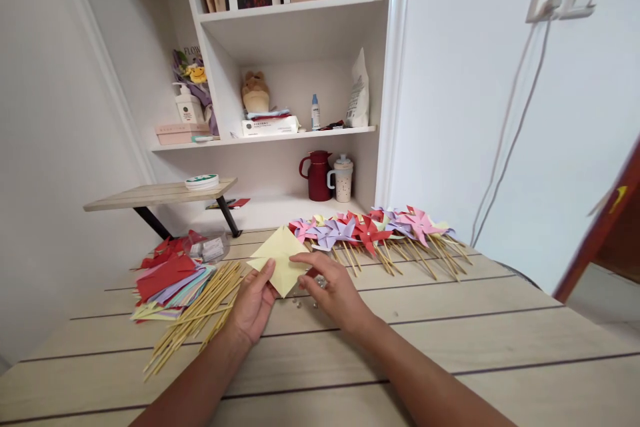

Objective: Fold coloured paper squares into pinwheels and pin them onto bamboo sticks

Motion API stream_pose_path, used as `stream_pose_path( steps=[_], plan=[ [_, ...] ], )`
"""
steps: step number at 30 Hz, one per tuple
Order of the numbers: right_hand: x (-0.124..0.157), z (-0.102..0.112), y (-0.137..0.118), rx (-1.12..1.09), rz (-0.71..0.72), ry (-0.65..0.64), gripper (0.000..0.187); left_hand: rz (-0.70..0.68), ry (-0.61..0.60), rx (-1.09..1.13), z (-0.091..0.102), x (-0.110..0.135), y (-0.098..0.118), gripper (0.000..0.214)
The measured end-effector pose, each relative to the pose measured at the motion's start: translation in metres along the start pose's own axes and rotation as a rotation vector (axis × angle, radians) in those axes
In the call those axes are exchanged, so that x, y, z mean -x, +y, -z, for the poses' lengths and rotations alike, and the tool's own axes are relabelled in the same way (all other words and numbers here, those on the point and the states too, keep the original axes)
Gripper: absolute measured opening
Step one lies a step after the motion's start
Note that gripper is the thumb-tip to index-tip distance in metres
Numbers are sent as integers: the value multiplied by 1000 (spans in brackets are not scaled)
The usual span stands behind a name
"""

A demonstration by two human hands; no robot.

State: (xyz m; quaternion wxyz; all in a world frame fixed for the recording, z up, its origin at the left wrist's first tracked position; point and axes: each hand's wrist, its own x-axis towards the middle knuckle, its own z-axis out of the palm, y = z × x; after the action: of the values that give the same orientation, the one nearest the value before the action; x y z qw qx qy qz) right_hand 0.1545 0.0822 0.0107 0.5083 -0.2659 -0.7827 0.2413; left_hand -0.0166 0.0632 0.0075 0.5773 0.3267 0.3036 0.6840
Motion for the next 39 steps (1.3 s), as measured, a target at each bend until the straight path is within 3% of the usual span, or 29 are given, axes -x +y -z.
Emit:
stream_pose_path(
  steps=[4, 11, 18, 24, 29, 39],
  plan=[
    [-2, 5, 0, 63, 75, 49, 21, 25, -37, 8, -5, 4, -4, 44],
    [-2, 3, 1, 112, 120, 31, 50, 14, -48, 66, -3, 0, -5, 39],
    [-1, 1, 2, 17, 55, 22, 28, 25, -107, 79, -7, 2, -8, 43],
    [0, -1, 3, -104, -120, 25, 19, 21, -112, 95, -12, 6, -7, 44],
    [-1, -1, -2, -54, -85, 109, 3, 9, -74, 94, -13, 6, -7, 33],
    [-5, -2, -4, -89, -157, 195, 18, 3, -49, 149, -19, 10, -7, 38]
  ],
)
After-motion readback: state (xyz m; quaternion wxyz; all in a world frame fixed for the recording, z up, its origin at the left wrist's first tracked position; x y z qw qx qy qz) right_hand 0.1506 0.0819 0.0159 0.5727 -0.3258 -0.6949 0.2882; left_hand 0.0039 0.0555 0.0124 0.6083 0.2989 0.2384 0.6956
